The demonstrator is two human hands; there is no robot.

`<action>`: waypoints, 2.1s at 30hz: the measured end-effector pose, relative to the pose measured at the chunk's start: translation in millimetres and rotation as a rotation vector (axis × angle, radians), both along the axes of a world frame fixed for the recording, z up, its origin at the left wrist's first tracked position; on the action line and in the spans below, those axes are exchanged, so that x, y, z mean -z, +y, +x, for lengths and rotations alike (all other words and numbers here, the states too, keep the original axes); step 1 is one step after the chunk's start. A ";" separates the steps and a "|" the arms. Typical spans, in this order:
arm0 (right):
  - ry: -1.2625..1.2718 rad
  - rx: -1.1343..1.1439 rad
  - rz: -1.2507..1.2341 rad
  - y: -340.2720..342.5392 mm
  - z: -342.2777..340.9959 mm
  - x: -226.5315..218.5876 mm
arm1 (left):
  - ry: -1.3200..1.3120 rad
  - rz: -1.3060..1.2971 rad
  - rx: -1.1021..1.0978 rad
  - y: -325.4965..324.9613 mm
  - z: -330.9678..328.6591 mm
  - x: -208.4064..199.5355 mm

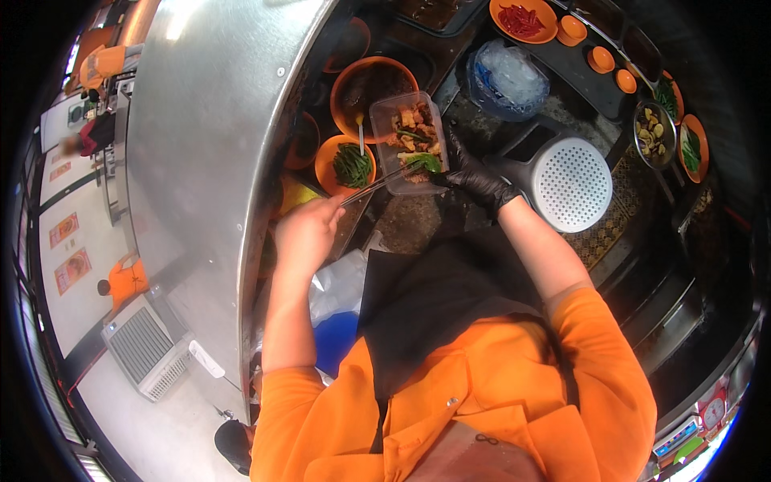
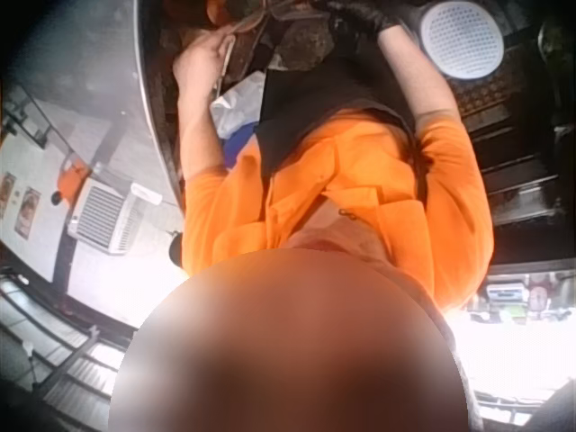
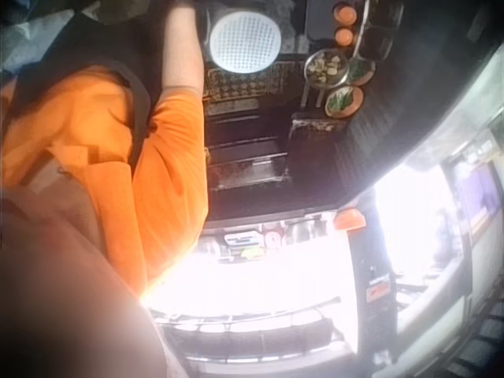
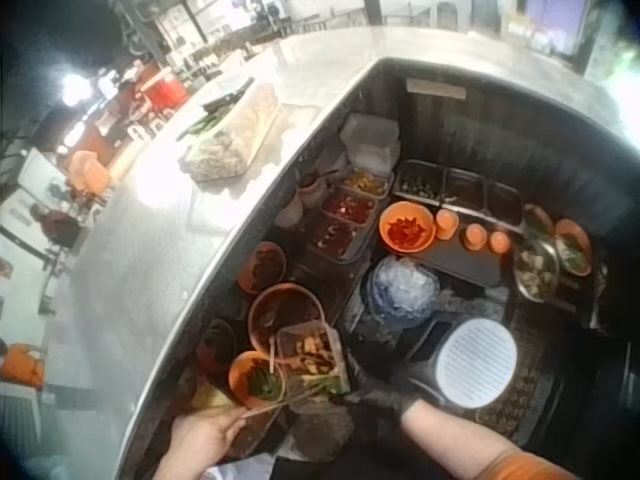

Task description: The person assembles food into clear plastic containers using tongs and a ladle. They add cooked meat, vegetables, and sauce from various bowls and pots, then seal the containers and place them on the counter.

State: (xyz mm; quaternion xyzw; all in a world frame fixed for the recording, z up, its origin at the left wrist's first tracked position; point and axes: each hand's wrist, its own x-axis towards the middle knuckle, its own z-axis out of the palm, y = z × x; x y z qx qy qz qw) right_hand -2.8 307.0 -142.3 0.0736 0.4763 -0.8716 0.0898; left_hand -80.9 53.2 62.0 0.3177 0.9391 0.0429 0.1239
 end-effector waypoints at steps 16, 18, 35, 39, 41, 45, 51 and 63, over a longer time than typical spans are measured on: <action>-0.034 -0.053 -0.293 -5.2 -5.7 -0.9 | -0.467 0.129 -0.470 -26.7 -4.7 6.4; -0.034 -0.066 -0.295 -5.0 -5.9 -0.5 | -0.341 0.085 -0.388 -24.5 -2.5 4.2; 0.001 -0.045 -0.216 -9.3 -3.5 -2.9 | -0.106 0.102 -0.200 -15.1 2.9 1.5; -0.040 -0.041 -0.251 -5.9 -2.7 -9.3 | -0.410 0.300 -0.757 -84.9 -7.9 18.2; -0.024 -0.018 -0.229 -7.3 -3.0 2.7 | -0.334 0.317 -0.827 -117.7 -21.3 29.7; -0.028 -0.013 -0.262 -12.4 -4.8 12.3 | -0.244 0.394 -0.763 -195.9 -69.7 80.3; -0.031 -0.046 -0.118 -8.5 -4.5 -0.6 | 0.094 0.107 -0.568 -108.8 -63.4 70.5; -0.052 -0.149 -0.081 -5.1 -4.8 -0.5 | 0.225 -0.049 0.165 -13.7 -17.3 15.8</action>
